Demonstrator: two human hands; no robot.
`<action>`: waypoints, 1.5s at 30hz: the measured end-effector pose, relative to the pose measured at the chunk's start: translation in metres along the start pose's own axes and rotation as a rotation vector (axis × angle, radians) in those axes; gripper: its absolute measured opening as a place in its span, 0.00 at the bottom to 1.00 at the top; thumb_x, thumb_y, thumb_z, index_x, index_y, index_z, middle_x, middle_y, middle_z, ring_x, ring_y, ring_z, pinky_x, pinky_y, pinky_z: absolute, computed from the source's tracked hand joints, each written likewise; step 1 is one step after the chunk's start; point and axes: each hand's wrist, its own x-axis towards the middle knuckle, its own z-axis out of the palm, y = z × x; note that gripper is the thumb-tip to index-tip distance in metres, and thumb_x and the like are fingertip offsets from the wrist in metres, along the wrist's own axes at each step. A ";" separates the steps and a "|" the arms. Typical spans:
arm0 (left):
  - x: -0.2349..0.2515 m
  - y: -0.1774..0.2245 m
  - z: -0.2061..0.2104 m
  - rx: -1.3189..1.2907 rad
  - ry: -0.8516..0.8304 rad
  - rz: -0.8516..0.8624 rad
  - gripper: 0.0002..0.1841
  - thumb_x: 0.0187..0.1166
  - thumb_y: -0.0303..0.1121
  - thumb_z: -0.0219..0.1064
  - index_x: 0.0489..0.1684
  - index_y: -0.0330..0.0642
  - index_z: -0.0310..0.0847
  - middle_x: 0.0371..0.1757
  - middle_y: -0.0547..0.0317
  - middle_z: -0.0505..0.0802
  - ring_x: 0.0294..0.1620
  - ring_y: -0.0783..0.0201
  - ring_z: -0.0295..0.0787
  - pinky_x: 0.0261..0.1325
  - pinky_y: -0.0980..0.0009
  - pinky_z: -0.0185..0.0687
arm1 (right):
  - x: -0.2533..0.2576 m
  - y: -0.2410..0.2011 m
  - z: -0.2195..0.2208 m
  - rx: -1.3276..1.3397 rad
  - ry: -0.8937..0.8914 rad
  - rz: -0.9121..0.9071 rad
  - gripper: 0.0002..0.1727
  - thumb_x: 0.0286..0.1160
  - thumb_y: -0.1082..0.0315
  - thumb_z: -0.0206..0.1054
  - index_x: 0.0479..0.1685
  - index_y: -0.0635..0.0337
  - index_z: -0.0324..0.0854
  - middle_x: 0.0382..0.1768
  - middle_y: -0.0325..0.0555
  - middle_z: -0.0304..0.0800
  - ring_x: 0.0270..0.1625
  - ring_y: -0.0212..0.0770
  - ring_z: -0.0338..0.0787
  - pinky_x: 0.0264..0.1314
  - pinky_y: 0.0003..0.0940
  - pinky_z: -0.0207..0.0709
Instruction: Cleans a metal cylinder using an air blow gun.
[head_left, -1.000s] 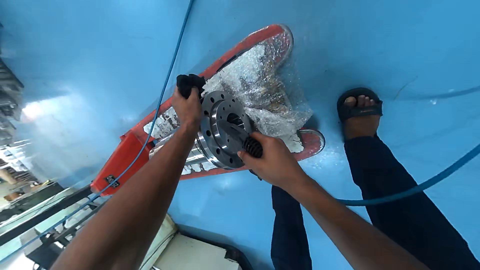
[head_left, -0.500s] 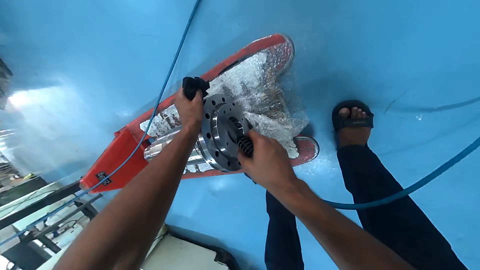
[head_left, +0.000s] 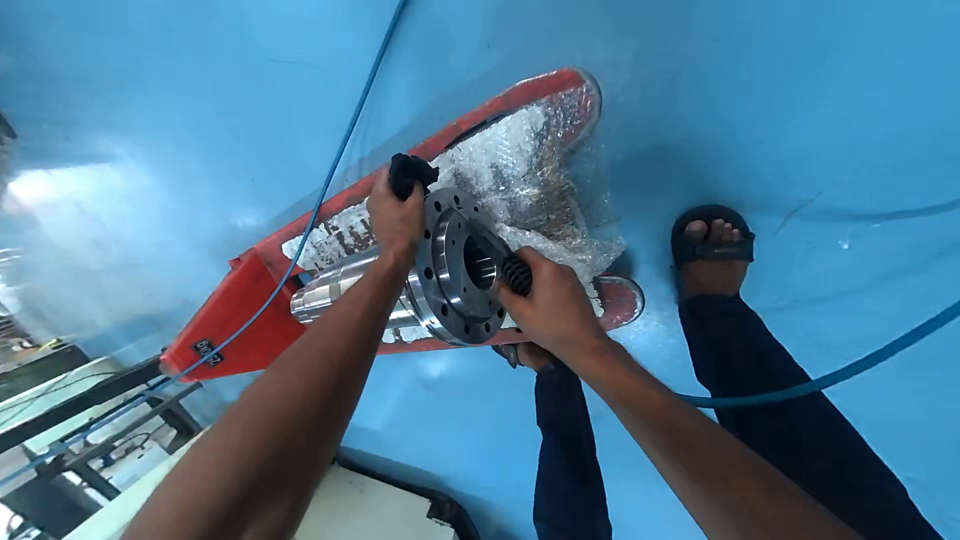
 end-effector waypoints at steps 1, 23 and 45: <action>0.000 0.000 0.000 0.008 -0.009 0.004 0.18 0.80 0.33 0.68 0.65 0.39 0.84 0.59 0.46 0.93 0.64 0.54 0.90 0.71 0.48 0.82 | -0.001 -0.003 -0.008 -0.001 -0.028 0.002 0.16 0.78 0.59 0.70 0.57 0.58 0.83 0.40 0.54 0.90 0.45 0.55 0.92 0.46 0.60 0.82; 0.000 0.007 -0.001 0.127 -0.046 0.036 0.15 0.80 0.33 0.68 0.61 0.38 0.85 0.58 0.46 0.93 0.63 0.54 0.90 0.71 0.49 0.81 | -0.014 0.018 -0.064 0.114 -0.215 0.062 0.09 0.79 0.58 0.73 0.46 0.52 0.86 0.28 0.41 0.88 0.28 0.37 0.88 0.33 0.41 0.83; -0.002 0.008 -0.001 0.161 -0.042 0.040 0.15 0.79 0.33 0.67 0.61 0.39 0.85 0.56 0.47 0.94 0.61 0.55 0.91 0.68 0.49 0.82 | 0.001 0.066 -0.036 -0.048 -0.194 0.107 0.12 0.79 0.58 0.71 0.48 0.57 0.85 0.34 0.51 0.87 0.39 0.51 0.88 0.41 0.57 0.78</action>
